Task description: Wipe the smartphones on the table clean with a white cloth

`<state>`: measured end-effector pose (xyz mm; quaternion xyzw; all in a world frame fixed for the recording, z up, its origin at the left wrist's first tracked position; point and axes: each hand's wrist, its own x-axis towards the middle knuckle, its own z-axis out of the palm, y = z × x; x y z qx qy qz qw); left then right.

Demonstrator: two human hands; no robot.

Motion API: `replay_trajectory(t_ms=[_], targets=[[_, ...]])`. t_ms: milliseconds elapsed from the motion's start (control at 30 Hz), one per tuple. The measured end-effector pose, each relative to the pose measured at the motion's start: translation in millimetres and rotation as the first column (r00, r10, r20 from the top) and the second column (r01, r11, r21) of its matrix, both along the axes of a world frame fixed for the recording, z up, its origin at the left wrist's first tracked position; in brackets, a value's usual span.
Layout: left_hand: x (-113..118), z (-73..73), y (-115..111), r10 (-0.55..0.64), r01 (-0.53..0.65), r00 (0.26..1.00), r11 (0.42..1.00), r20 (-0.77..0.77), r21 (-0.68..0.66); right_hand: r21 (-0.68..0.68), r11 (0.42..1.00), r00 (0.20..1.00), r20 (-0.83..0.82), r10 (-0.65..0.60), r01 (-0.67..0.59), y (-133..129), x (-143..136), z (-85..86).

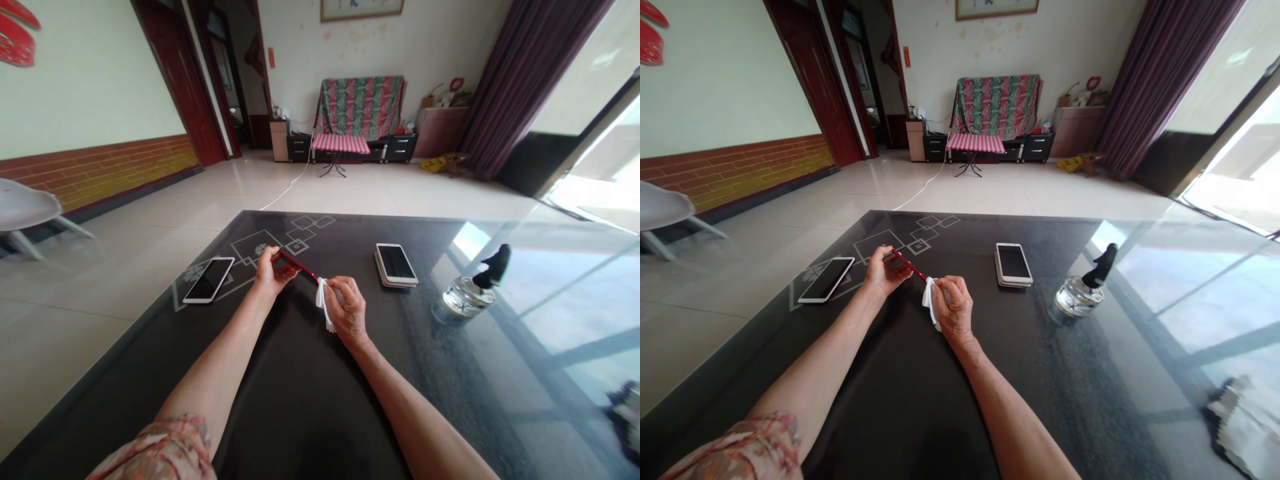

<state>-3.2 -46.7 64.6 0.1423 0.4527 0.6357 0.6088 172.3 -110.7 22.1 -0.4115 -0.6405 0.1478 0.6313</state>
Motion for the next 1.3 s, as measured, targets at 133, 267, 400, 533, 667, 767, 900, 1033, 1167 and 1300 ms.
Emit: replay_trajectory(t_ms=[133, 267, 400, 533, 667, 767, 900, 1033, 1167, 1300], targets=[[7.8, -1.8, -1.5, -0.017, 0.017, 0.999, 1.000, -0.041, -0.012, -0.003, 1.000, 1.000, -0.006, 0.012, -0.012, 0.9, -1.7, -0.2], [8.4, 0.0, -1.7, -0.027, 0.027, 0.999, 1.000, -0.038, 0.006, -0.023, 1.000, 1.000, -0.001, 0.015, -0.015, 3.7, 0.8, -5.5], [4.9, 5.2, -2.2, -0.019, 0.021, 0.999, 0.999, -0.039, 0.039, -0.047, 0.999, 1.000, 0.005, 0.021, -0.021, 5.0, 2.3, -6.4], [7.5, 4.3, -3.0, -0.018, 0.019, 0.999, 1.000, -0.040, 0.007, -0.039, 0.999, 0.999, -0.012, 0.035, -0.035, 2.8, 1.3, -1.8], [12.1, -0.6, -1.8, -0.029, 0.028, 0.999, 0.999, -0.034, -0.023, -0.026, 0.999, 0.999, -0.020, 0.031, -0.031, 1.2, 1.6, 0.7], [11.6, 1.5, -1.3, -0.025, 0.025, 0.999, 1.000, -0.043, 0.003, -0.016, 0.999, 0.999, -0.004, 0.031, -0.031, 2.6, 2.6, -1.8], [7.4, 10.0, -2.7, -0.002, 0.003, 1.000, 1.000, -0.017, 0.029, -0.017, 1.000, 0.999, 0.037, 0.018, -0.017, 5.4, 3.5, -5.8], [5.9, 10.7, -2.9, -0.011, 0.012, 1.000, 0.999, -0.014, 0.041, -0.023, 1.000, 0.999, 0.042, 0.018, -0.017, 5.0, 3.6, -5.0], [9.8, 2.1, -1.7, -0.048, 0.048, 0.998, 0.999, -0.038, 0.014, -0.001, 0.999, 0.999, 0.025, 0.046, -0.046, 2.3, 3.4, -0.7], [10.6, 0.2, -1.4, -0.054, 0.054, 0.998, 0.998, -0.014, 0.017, 0.001, 1.000, 0.999, 0.045, 0.030, -0.030, 2.2, 4.7, 0.9]])
